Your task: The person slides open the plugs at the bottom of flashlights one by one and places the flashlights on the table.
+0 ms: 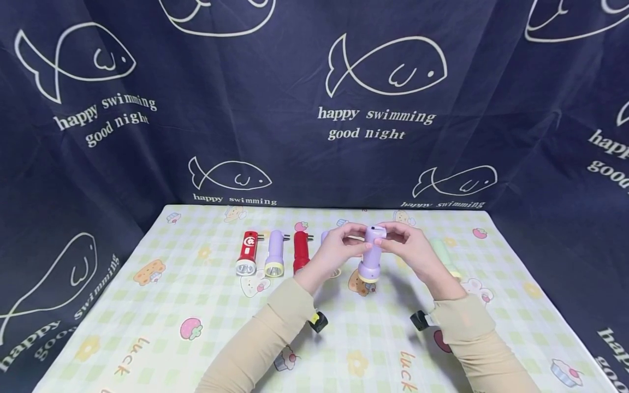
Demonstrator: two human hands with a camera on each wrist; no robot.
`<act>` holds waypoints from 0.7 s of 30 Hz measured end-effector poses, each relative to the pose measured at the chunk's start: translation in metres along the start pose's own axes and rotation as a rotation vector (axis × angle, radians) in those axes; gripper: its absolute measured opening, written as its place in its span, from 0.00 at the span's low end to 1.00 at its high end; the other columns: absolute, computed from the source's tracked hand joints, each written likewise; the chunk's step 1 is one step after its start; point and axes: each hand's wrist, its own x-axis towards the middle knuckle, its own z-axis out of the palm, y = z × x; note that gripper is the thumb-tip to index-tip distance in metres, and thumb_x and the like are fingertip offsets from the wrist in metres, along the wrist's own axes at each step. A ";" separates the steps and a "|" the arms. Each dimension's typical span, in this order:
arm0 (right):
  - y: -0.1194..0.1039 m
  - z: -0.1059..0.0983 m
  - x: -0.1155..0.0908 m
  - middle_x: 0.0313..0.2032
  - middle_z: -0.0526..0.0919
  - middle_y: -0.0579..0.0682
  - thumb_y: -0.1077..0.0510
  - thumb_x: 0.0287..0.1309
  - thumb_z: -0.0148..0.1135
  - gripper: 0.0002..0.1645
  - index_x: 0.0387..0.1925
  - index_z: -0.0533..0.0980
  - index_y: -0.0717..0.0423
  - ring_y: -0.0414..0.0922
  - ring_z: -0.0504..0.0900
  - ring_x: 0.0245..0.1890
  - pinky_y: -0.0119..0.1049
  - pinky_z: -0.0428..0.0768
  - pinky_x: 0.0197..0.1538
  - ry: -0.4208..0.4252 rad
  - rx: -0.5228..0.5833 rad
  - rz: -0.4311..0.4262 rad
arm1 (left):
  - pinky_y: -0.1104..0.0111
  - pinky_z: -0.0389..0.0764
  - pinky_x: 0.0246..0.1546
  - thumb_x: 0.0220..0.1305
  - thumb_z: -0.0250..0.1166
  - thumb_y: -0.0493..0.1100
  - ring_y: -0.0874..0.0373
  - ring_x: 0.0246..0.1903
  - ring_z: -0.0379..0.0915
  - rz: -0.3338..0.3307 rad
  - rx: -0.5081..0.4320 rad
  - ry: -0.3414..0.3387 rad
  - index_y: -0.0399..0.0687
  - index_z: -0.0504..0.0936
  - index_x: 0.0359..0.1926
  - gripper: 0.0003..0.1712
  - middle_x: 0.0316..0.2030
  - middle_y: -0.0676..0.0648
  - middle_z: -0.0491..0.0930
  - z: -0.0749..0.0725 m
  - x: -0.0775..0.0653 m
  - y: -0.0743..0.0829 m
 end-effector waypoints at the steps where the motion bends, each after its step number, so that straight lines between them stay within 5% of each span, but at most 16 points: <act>1: 0.000 0.000 0.000 0.38 0.82 0.39 0.59 0.55 0.67 0.27 0.53 0.72 0.69 0.37 0.82 0.40 0.34 0.82 0.45 0.004 -0.013 -0.004 | 0.66 0.83 0.41 0.56 0.69 0.38 0.56 0.42 0.80 -0.004 -0.003 -0.002 0.44 0.77 0.54 0.23 0.47 0.46 0.81 -0.001 0.000 0.001; 14: -0.001 0.005 -0.002 0.39 0.82 0.45 0.55 0.52 0.69 0.26 0.52 0.76 0.59 0.35 0.80 0.42 0.28 0.77 0.45 0.062 -0.194 -0.036 | 0.60 0.83 0.43 0.60 0.66 0.50 0.57 0.44 0.78 -0.113 -0.018 0.018 0.47 0.79 0.51 0.20 0.47 0.49 0.79 -0.007 -0.005 0.019; 21: -0.001 0.008 -0.002 0.41 0.83 0.52 0.57 0.51 0.70 0.26 0.52 0.75 0.61 0.34 0.81 0.39 0.29 0.80 0.43 0.054 -0.185 -0.075 | 0.64 0.84 0.38 0.62 0.64 0.49 0.55 0.40 0.81 -0.155 -0.017 0.050 0.44 0.81 0.48 0.17 0.43 0.46 0.82 -0.007 -0.005 0.026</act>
